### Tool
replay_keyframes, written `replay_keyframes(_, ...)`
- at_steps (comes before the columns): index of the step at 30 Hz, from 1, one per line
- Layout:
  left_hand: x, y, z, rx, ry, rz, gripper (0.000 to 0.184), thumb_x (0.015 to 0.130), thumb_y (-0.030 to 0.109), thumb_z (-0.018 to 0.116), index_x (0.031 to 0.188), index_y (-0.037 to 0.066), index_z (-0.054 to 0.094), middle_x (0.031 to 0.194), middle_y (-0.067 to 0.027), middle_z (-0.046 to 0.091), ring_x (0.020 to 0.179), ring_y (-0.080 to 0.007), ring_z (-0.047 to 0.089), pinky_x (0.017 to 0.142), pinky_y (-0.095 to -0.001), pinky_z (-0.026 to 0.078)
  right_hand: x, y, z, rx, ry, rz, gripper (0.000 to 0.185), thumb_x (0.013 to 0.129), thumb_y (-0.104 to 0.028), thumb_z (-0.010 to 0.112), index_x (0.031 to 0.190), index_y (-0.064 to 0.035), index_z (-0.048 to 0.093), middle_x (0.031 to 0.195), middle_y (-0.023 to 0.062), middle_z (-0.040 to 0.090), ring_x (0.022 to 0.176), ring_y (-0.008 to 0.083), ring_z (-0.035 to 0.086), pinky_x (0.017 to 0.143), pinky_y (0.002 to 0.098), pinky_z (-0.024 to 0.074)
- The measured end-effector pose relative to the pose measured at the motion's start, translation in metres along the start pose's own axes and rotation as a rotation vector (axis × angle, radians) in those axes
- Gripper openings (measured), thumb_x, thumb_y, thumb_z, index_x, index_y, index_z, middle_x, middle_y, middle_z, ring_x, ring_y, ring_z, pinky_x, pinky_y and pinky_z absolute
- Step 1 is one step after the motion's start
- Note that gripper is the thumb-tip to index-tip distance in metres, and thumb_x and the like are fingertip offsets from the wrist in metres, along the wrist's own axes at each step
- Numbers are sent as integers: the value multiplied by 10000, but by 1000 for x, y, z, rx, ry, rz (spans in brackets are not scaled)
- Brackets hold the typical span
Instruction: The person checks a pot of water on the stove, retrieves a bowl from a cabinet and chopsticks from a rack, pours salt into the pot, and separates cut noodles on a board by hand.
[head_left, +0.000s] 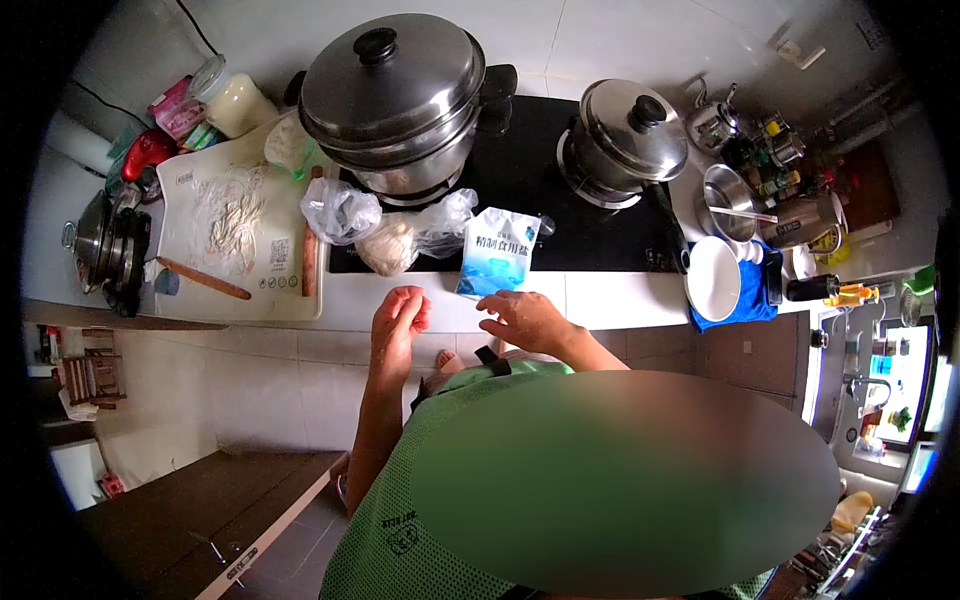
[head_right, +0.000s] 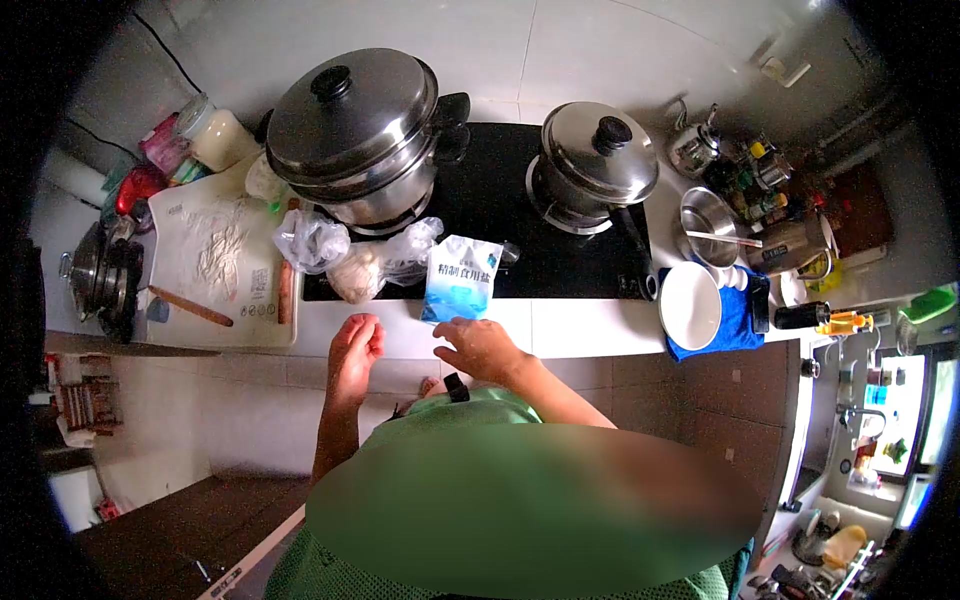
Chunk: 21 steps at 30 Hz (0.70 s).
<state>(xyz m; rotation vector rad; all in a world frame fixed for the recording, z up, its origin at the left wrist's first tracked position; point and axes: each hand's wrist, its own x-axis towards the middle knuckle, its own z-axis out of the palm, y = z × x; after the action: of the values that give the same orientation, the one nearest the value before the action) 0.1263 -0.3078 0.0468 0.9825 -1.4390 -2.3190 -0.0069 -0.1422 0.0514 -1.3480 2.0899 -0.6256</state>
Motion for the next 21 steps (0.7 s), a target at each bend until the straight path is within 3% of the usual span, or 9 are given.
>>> replay_keyframes(16, 6, -3, -6, 0, -87, -27, 115, 822, 145, 542, 927, 109, 513, 856, 2, 541, 704, -62, 468, 662, -199, 390, 1, -6, 11, -45, -33, -4, 287, 811, -310, 504, 998, -93, 525, 921, 106, 577, 819, 292, 574, 720, 390, 463)
replay_keyframes(19, 6, -2, -5, -2, -94, -22, 182, 821, 131, 531, 994, 97, 487, 897, -11, 532, 717, -69, 469, 672, -204, 391, 2, -8, 12, -56, -19, -10, 284, 806, -307, 509, 992, -92, 526, 907, 108, 578, 812, 292, 576, 711, 390, 467)
replay_keyframes(21, 4, 2, -2, 42, -38, -15, 301, 825, 122, 508, 1112, 84, 428, 1018, -41, 495, 770, -84, 464, 686, -219, 392, 2, -8, 11, -63, -13, -4, 282, 804, -305, 511, 989, -92, 527, 899, 110, 578, 810, 291, 577, 706, 391, 470)
